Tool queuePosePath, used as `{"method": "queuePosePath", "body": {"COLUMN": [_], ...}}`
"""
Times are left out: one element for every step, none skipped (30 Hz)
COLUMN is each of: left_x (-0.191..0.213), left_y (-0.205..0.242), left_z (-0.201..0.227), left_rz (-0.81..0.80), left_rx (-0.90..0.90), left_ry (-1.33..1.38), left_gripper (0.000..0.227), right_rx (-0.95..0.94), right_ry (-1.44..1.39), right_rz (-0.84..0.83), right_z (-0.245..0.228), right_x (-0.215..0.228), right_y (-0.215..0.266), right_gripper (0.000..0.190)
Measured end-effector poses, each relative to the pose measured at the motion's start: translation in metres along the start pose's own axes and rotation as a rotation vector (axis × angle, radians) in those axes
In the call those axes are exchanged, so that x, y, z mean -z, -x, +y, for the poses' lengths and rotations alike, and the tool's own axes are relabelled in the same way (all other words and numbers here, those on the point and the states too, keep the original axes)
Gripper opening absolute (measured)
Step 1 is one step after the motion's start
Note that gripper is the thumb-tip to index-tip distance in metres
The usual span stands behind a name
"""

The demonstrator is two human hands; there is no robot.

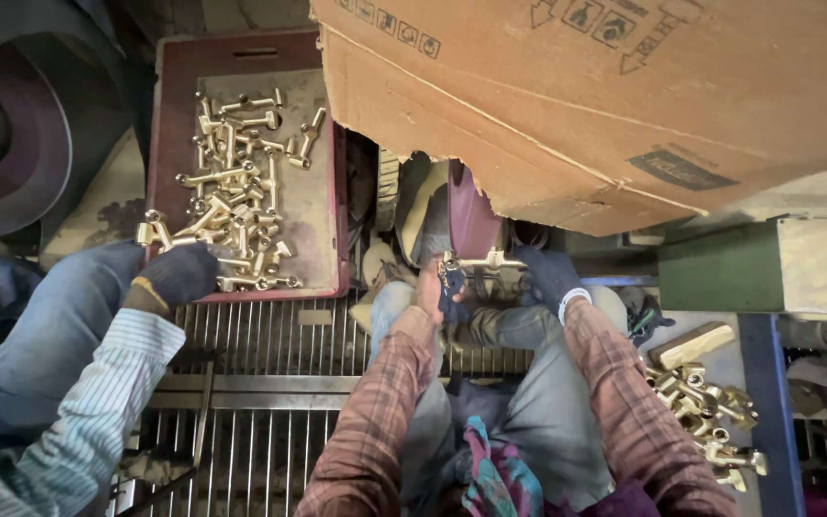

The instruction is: The person sits on the floor and repeatedly picks up small brass-colored metal parts from a red tray. They press each part against a rotating grinding wheel to smooth or polish its surface, then place the finished part into a blue tray.

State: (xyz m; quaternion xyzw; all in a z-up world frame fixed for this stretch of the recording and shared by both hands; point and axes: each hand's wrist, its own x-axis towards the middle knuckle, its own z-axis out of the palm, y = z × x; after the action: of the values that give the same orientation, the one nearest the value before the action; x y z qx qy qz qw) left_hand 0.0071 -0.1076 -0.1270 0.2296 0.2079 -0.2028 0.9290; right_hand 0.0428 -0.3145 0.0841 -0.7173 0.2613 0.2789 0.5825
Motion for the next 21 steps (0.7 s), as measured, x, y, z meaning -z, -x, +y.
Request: {"method": "queuePosePath", "body": {"left_x": [0.003, 0.002, 0.000, -0.003, -0.010, -0.018, -0.023, -0.031, -0.040, -0.047, -0.052, -0.055, -0.061, -0.065, -0.067, -0.071, -0.074, -0.079, -0.084, -0.088, -0.091], "left_y": [0.001, -0.001, -0.002, -0.001, 0.002, 0.007, 0.018, 0.030, 0.041, 0.055, 0.072, 0.088, 0.093, 0.099, 0.106, 0.109, 0.110, 0.107, 0.104, 0.100, 0.096], "left_z": [-0.001, 0.000, 0.001, 0.004, 0.008, 0.010, 0.010, 0.011, 0.016, 0.019, 0.022, 0.025, 0.031, 0.033, 0.033, 0.035, 0.038, 0.043, 0.046, 0.051, 0.054], "left_rz": [0.009, 0.013, 0.018, 0.003, -0.012, -0.026, -0.025, -0.027, -0.030, 0.018, 0.066, 0.120, 0.069, 0.020, -0.034, -0.018, -0.003, 0.006, 0.022, 0.040, 0.059], "left_rx": [0.000, -0.005, -0.010, -0.005, 0.000, 0.001, 0.000, -0.001, -0.001, -0.017, -0.033, -0.044, -0.229, -0.404, -0.577, -0.553, -0.529, -0.513, -0.497, -0.484, -0.471], "left_ry": [-0.006, -0.012, -0.019, -0.030, -0.041, -0.049, -0.068, -0.092, -0.115, -0.160, -0.204, -0.246, -0.371, -0.490, -0.610, -0.620, -0.629, -0.641, -0.636, -0.633, -0.630], "left_gripper": [0.029, 0.029, 0.029, 0.030, 0.031, 0.032, 0.032, 0.033, 0.033, 0.030, 0.027, 0.023, 0.022, 0.022, 0.021, 0.020, 0.020, 0.019, 0.019, 0.020, 0.020], "right_rx": [-0.037, -0.032, -0.027, -0.022, -0.009, 0.005, 0.018, 0.087, 0.155, 0.217, 0.273, 0.321, 0.369, 0.425, 0.482, 0.546, 0.550, 0.565, 0.580, 0.737, 0.894], "right_ry": [-0.030, -0.027, -0.024, -0.022, 0.006, 0.039, 0.071, 0.150, 0.230, 0.312, 0.239, 0.167, 0.094, 0.101, 0.108, 0.115, 0.133, 0.150, 0.166, 0.212, 0.258], "right_rz": [0.011, -0.004, -0.019, -0.036, -0.039, -0.042, -0.046, -0.045, -0.043, -0.045, -0.035, -0.028, -0.021, -0.014, -0.007, 0.001, 0.017, 0.035, 0.054, 0.078, 0.101], "right_z": [0.004, 0.006, 0.009, 0.011, 0.012, 0.013, 0.013, 0.012, 0.013, 0.015, 0.019, 0.027, 0.029, 0.033, 0.035, 0.036, 0.038, 0.034, 0.031, 0.027, 0.023], "right_x": [0.000, 0.001, 0.003, 0.004, 0.004, 0.007, 0.008, 0.014, 0.021, 0.025, 0.025, 0.026, 0.027, 0.027, 0.026, 0.026, 0.026, 0.025, 0.024, 0.023, 0.021], "right_y": [-0.002, -0.007, -0.009, -0.011, -0.012, -0.010, -0.006, 0.000, 0.011, 0.022, 0.034, 0.051, 0.061, 0.069, 0.074, 0.078, 0.082, 0.079, 0.077, 0.072, 0.065], "right_gripper": [0.033, 0.034, 0.035, 0.036, 0.038, 0.041, 0.043, 0.050, 0.057, 0.065, 0.048, 0.035, 0.030, 0.031, 0.033, 0.035, 0.036, 0.038, 0.039, 0.039, 0.040]}}
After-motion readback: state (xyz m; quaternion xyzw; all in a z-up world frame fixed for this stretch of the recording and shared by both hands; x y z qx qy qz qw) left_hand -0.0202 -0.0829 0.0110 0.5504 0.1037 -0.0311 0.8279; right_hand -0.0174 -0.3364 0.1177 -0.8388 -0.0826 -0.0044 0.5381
